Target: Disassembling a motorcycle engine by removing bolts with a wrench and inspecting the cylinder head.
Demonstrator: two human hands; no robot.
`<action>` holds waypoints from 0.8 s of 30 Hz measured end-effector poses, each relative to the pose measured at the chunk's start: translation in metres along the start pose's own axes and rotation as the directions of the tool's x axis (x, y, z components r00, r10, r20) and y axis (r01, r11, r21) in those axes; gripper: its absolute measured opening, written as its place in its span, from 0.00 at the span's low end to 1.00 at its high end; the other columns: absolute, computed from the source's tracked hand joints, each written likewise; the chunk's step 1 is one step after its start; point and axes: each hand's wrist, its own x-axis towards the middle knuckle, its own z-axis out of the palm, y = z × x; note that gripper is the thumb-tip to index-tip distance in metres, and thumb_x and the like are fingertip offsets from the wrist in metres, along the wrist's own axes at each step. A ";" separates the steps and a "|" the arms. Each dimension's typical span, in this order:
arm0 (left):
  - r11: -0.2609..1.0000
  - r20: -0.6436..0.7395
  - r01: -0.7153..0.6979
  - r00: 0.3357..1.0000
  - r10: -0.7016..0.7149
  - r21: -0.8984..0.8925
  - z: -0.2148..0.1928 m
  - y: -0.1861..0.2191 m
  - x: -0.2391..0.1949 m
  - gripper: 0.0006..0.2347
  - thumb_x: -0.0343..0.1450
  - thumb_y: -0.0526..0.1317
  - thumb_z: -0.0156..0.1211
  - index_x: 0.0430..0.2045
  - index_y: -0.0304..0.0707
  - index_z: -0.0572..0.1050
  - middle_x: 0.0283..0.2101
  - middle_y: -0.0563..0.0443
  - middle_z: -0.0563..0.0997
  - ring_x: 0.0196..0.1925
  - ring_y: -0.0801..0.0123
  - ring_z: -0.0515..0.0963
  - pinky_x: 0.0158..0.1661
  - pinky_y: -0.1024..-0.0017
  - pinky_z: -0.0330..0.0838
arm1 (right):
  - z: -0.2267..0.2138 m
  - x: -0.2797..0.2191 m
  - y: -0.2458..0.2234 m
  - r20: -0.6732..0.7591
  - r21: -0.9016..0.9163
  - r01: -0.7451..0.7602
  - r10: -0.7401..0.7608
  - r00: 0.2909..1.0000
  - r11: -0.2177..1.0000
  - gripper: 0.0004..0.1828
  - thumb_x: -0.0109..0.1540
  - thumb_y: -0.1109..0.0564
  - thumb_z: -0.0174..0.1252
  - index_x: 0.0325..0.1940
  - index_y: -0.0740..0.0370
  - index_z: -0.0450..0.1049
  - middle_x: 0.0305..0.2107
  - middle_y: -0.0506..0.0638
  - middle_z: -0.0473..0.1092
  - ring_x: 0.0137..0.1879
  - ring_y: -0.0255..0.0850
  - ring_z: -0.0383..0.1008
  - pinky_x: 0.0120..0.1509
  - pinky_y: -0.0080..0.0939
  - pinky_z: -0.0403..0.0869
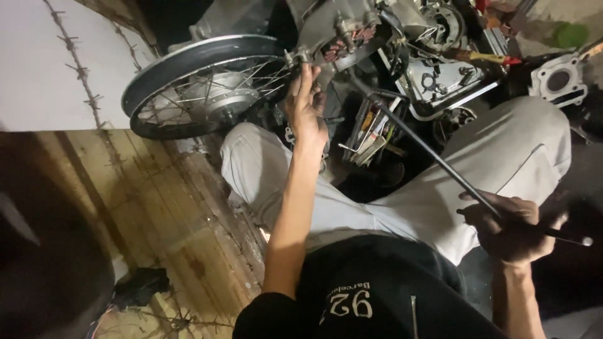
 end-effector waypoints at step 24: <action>0.904 0.636 0.307 0.770 -0.053 -0.297 -0.027 -0.024 -0.016 0.18 0.81 0.46 0.55 0.59 0.29 0.69 0.46 0.38 0.82 0.39 0.63 0.83 0.43 0.63 0.82 | 0.096 0.014 0.096 -0.454 -0.603 -0.239 -0.081 0.887 0.761 0.18 0.71 0.54 0.53 0.51 0.73 0.77 0.19 0.62 0.73 0.25 0.42 0.77 0.27 0.36 0.69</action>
